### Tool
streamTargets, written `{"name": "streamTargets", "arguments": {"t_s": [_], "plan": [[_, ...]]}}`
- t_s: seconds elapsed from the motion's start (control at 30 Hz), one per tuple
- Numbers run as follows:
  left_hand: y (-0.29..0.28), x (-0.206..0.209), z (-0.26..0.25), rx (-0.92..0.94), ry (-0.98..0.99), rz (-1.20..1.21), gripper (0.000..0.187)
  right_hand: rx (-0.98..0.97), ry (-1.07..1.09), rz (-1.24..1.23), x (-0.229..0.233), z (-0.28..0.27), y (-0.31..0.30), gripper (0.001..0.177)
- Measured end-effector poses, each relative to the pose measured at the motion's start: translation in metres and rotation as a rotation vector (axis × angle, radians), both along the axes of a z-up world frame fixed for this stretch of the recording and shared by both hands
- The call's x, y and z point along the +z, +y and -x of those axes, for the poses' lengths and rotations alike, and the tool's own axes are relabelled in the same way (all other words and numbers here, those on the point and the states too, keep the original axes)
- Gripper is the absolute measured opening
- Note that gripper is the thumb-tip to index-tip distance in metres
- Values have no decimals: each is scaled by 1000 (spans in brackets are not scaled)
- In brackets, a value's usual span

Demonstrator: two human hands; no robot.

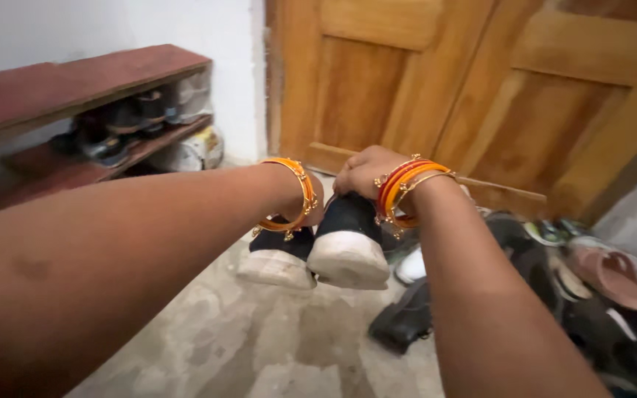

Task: The person repeatedly picks up various shoes and sandals from a cluttered floor and places them onto a multi-tiered wooden shoe rack. The person handles multiple pairs of footwear, moving them from the floor to the shelves.

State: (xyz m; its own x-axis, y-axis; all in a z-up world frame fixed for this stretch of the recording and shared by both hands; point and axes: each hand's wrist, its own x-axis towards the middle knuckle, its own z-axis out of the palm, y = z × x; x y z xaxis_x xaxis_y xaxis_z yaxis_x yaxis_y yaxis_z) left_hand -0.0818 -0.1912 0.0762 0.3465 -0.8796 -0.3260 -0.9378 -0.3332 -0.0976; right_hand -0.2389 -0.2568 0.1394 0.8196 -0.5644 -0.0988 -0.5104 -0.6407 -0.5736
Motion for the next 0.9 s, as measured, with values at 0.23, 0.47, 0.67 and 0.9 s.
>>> {"name": "streamTargets", "arguments": {"t_s": [0.23,0.47,0.67,0.9], "plan": [[-47,5,40,-88,-5,17,47,81,162,372,4,46,-50,34],[-106,4,107,-232,9,64,50,-137,349,524,16,106,-95,33],[-166,-2,192,-386,63,154,53,-591,191,459,23,164,-125,28],[-205,-29,241,-481,116,183,57,-937,-267,458,19,215,-173,20]]}}
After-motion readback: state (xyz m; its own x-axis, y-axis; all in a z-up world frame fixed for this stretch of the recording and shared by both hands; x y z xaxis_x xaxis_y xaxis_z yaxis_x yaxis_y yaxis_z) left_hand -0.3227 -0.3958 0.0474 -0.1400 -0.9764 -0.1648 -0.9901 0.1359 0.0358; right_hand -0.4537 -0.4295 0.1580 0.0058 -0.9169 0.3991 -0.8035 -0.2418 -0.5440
